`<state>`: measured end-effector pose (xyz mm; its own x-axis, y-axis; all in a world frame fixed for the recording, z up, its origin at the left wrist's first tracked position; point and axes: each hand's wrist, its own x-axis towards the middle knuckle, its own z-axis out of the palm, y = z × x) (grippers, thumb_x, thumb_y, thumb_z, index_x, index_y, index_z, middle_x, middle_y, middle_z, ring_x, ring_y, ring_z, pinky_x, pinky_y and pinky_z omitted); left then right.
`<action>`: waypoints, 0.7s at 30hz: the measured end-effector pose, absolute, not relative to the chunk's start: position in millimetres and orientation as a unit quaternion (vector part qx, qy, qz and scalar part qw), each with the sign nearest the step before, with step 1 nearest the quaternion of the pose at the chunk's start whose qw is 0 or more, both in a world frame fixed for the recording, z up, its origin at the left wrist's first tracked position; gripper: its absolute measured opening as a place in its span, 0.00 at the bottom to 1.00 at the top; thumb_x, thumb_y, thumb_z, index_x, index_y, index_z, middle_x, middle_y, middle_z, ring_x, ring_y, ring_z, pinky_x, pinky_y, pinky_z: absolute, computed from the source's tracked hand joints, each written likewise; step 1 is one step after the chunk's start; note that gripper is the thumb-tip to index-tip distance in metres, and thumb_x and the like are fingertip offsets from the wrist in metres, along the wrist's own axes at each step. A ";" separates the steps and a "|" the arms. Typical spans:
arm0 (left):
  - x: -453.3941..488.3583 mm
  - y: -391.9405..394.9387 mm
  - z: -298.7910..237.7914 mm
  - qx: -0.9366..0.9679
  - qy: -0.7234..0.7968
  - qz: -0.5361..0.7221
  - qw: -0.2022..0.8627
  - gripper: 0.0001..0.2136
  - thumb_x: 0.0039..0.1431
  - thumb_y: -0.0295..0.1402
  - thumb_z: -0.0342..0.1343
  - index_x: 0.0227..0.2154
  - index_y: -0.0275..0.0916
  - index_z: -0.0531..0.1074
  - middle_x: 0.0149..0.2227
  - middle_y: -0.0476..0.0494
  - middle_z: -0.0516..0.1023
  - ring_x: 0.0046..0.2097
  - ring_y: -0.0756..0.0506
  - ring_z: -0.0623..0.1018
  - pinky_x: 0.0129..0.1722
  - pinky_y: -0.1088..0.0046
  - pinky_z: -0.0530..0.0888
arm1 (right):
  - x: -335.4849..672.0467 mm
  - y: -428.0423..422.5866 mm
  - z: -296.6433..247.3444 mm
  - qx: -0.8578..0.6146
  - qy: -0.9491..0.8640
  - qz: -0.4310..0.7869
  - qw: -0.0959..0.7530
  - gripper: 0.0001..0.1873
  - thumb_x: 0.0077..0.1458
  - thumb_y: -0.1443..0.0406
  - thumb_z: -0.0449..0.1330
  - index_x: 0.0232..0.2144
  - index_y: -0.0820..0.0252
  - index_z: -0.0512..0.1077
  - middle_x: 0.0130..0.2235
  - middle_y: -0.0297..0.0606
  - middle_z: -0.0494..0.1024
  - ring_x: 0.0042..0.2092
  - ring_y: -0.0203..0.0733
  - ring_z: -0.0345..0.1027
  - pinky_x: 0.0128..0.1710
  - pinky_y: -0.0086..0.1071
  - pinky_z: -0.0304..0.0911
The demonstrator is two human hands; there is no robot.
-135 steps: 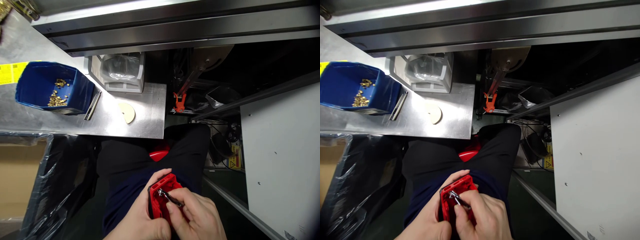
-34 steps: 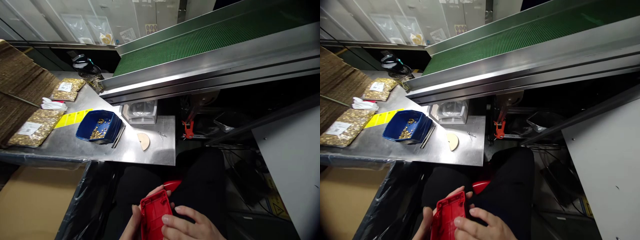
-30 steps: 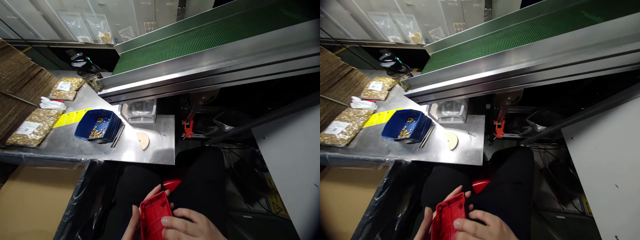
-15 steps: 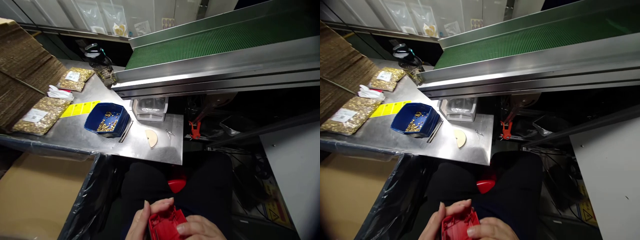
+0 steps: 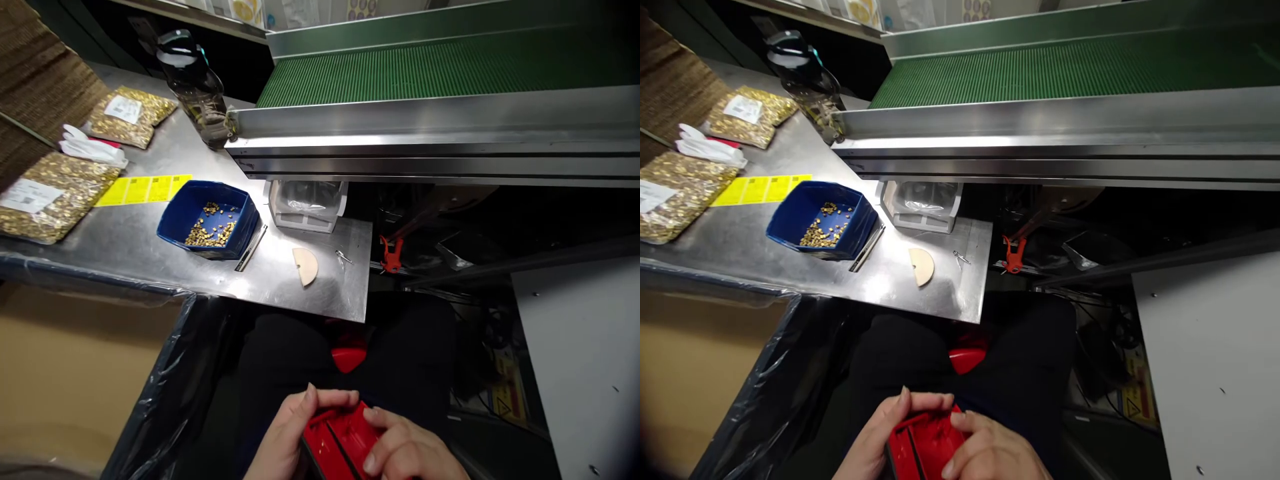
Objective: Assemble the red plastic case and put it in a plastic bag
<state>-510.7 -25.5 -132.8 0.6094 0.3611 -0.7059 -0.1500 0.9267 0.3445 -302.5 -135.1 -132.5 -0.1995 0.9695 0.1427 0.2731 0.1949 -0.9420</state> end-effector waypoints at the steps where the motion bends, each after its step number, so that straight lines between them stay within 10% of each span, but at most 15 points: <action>1: -510.9 -24.2 -133.2 0.111 0.418 0.137 0.891 0.22 0.65 0.50 0.57 0.45 0.34 0.84 0.51 0.31 0.83 0.53 0.30 0.79 0.59 0.53 0.72 | -303.5 -133.6 -133.7 -0.473 -0.646 0.423 0.424 0.06 0.69 0.60 0.58 0.42 0.53 0.72 0.40 0.34 0.85 0.44 0.37 0.82 0.65 0.38 0.63; 11: -521.4 -18.4 -150.5 0.012 0.304 0.214 0.928 0.29 0.73 0.50 0.41 0.62 0.35 0.72 0.67 0.34 0.69 0.71 0.31 0.61 0.71 0.50 0.53 | -307.7 -99.9 -112.8 -0.438 -0.806 0.313 0.248 0.11 0.72 0.60 0.54 0.48 0.54 0.76 0.51 0.27 0.84 0.66 0.34 0.64 0.72 0.32 0.47; 21: -530.7 -1.2 -152.2 -0.065 0.311 0.239 0.918 0.35 0.72 0.55 0.33 0.61 0.31 0.72 0.64 0.30 0.73 0.70 0.33 0.63 0.72 0.53 0.51 | -323.2 -56.4 -97.9 -0.382 -0.862 0.263 0.206 0.11 0.72 0.65 0.54 0.46 0.56 0.77 0.51 0.24 0.83 0.61 0.30 0.70 0.74 0.32 0.38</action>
